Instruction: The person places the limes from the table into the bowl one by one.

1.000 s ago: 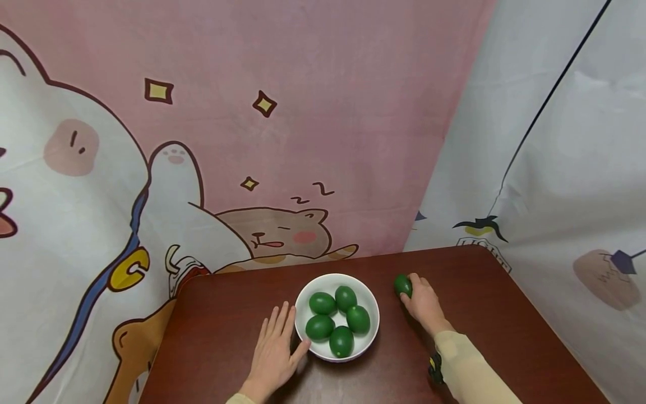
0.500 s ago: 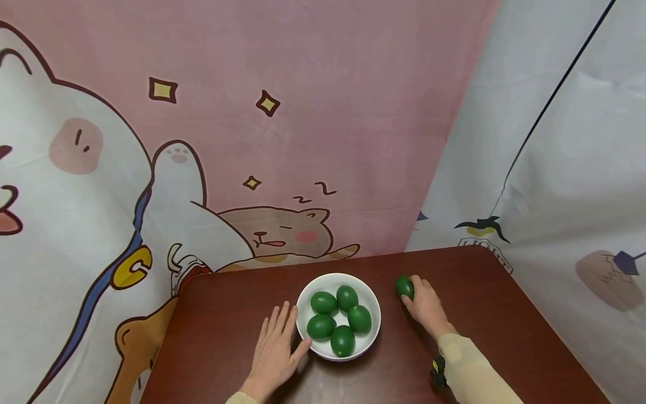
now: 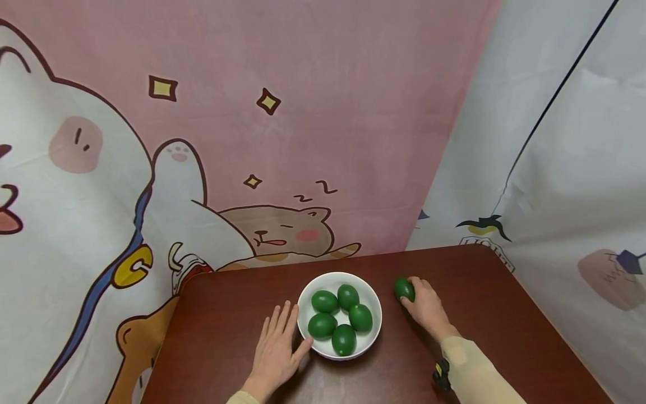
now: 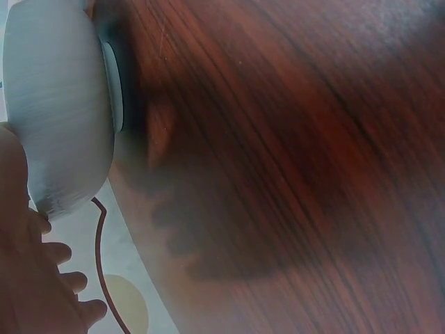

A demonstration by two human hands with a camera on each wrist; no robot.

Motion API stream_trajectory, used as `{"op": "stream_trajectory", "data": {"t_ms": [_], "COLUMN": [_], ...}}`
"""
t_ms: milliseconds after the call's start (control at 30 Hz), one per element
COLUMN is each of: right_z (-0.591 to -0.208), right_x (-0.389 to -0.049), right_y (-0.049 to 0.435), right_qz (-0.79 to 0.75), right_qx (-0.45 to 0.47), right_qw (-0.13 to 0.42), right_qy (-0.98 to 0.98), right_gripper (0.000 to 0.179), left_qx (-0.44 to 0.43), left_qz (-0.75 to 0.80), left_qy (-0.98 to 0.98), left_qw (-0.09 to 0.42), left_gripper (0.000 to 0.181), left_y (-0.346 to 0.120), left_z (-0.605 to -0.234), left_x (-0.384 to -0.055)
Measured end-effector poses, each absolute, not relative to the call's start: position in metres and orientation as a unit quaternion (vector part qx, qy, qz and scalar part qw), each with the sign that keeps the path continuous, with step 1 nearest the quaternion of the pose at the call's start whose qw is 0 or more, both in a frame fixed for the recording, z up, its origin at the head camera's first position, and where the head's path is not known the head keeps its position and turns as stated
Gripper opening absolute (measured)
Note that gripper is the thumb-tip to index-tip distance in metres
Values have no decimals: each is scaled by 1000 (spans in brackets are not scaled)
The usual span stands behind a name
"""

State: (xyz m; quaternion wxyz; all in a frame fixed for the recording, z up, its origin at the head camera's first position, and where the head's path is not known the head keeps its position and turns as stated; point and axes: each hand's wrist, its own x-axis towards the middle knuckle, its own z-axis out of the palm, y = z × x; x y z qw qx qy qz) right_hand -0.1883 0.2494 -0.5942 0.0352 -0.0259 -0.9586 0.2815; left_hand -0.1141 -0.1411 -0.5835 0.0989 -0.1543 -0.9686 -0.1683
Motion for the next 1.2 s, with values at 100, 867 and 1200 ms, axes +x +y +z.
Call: {"op": "stream_trajectory", "data": {"t_ms": [100, 867, 1200], "right_z": [-593, -575, -568], "right_x": [-187, -185, -185], "right_y": [249, 247, 246], "right_qz": [282, 305, 313], "right_qx": [-26, -18, -22], "right_qw": [45, 70, 81], "right_qy": [-958, -950, -946], "right_gripper": [56, 58, 59], "left_qx": [-154, -150, -144], "left_qz": [-168, -177, -182], "left_qy": [-969, -969, -970], "left_qw": [97, 87, 75], "left_gripper": [77, 77, 78], "left_y": [-141, -141, -140], "left_z": [-584, -583, -581], "left_x": [-115, -115, -114]}}
